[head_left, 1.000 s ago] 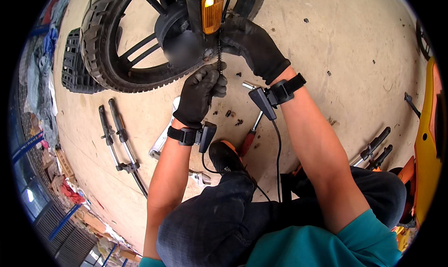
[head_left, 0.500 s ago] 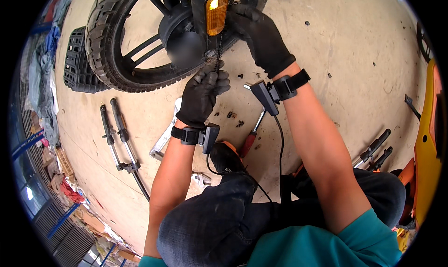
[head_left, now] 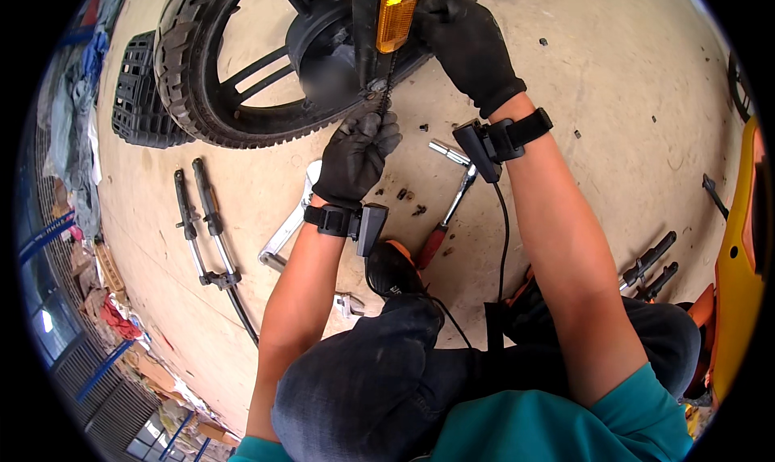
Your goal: The person removes a spring from a cable, inserts a component into the front wheel axle of a motorcycle, and secures it using an adjustable wrench and a socket wrench.
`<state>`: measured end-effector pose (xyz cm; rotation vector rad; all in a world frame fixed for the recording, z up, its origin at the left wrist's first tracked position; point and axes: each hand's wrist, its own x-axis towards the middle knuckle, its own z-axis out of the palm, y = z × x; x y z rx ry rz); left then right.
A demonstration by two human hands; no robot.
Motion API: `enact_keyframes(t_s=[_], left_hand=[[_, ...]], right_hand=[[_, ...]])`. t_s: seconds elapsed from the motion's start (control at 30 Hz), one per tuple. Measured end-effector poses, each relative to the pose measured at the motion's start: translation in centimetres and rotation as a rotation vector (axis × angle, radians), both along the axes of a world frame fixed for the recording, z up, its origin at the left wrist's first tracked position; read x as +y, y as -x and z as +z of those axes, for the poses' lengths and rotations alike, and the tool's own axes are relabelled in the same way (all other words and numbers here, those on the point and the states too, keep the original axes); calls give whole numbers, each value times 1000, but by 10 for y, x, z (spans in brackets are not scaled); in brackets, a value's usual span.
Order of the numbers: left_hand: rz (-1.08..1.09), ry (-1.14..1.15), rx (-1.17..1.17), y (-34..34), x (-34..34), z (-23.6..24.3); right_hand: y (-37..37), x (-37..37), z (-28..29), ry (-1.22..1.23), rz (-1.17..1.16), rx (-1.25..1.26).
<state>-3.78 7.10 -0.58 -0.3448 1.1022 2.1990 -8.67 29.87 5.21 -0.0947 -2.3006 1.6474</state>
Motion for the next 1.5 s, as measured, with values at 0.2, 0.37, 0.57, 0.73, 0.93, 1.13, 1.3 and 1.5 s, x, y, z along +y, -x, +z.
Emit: enact_keyframes(t_s=[0.2,0.37,0.57,0.73,0.93,1.13,1.3,1.5], left_hand=[[32,-95,18,4,4,-2],[40,-192,-67,10,3,-6],[-132,30,-77,6,5,2],[-130,127,-1,7,9,10],[-116,240,132,0,7,15],[-135,381,179,3,4,18],[-194,429,354,5,6,19],[-194,590,448,9,13,26]], right_hand=[[2,2,-1,-3,46,-24],[0,-1,1,-25,47,-31],[-1,-1,-6,57,50,-19],[-25,-10,-54,283,23,79],[-59,-57,-37,571,324,-572],[-55,-69,-36,691,274,-497],[-45,-66,-53,313,52,-297],[-32,-54,-29,473,87,-364]])
